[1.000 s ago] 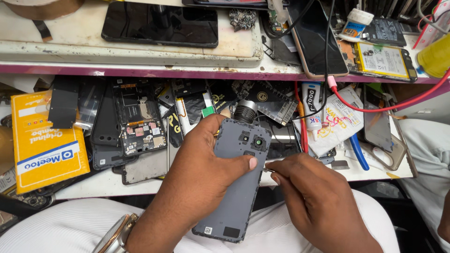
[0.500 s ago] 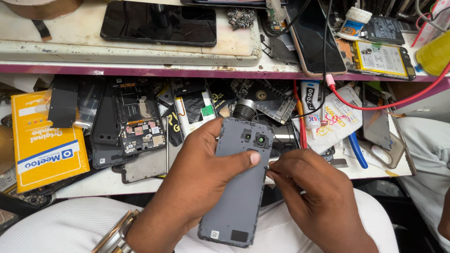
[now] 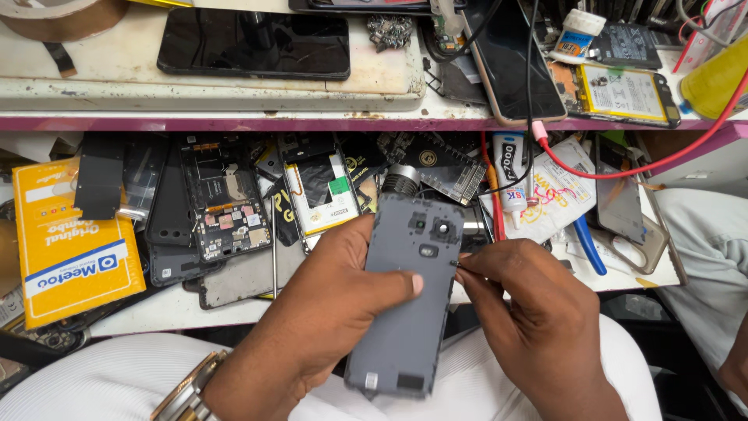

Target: The person uses a small tool to pry and remove a component from the back of a smartphone. They then apply adhesive from a tube to the interior frame of the phone.

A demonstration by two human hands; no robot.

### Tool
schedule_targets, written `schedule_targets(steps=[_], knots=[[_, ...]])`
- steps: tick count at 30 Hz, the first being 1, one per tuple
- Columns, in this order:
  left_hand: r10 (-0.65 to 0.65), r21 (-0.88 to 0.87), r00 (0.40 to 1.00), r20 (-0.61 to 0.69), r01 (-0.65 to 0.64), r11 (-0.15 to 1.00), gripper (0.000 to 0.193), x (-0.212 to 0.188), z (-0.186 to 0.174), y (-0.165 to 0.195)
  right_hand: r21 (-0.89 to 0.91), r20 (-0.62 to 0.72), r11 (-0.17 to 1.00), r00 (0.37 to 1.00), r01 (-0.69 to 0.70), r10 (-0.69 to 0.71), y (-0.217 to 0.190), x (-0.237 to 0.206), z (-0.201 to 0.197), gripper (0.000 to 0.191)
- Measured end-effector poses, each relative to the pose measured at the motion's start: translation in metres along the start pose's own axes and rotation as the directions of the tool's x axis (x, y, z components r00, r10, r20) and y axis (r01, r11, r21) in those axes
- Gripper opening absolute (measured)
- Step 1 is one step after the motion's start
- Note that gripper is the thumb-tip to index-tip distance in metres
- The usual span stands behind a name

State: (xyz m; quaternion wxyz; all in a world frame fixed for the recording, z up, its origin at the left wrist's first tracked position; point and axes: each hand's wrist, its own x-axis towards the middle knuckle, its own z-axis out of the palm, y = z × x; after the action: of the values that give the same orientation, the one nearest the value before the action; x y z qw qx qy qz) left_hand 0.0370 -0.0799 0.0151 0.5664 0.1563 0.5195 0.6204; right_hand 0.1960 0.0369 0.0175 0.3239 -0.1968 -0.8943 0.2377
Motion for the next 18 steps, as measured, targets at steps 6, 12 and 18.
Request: schedule_targets(steps=[6,12,18], knots=[[-0.049,0.032,0.999,0.024,0.048,0.998,0.027,0.0,0.004,0.003,-0.057,-0.016,0.998,0.999,0.033,-0.034,0.001,0.001,0.0,0.017],[-0.125,0.012,0.99,0.065,0.125,0.992,0.03,-0.001,0.007,0.006,-0.072,0.028,0.997,0.999,0.04,-0.038,0.0,-0.002,0.0,0.017],[-0.174,-0.029,0.984,-0.042,0.173,0.984,0.032,-0.002,0.007,0.011,-0.063,0.063,0.997,0.998,0.035,-0.031,-0.004,0.003,-0.003,0.024]])
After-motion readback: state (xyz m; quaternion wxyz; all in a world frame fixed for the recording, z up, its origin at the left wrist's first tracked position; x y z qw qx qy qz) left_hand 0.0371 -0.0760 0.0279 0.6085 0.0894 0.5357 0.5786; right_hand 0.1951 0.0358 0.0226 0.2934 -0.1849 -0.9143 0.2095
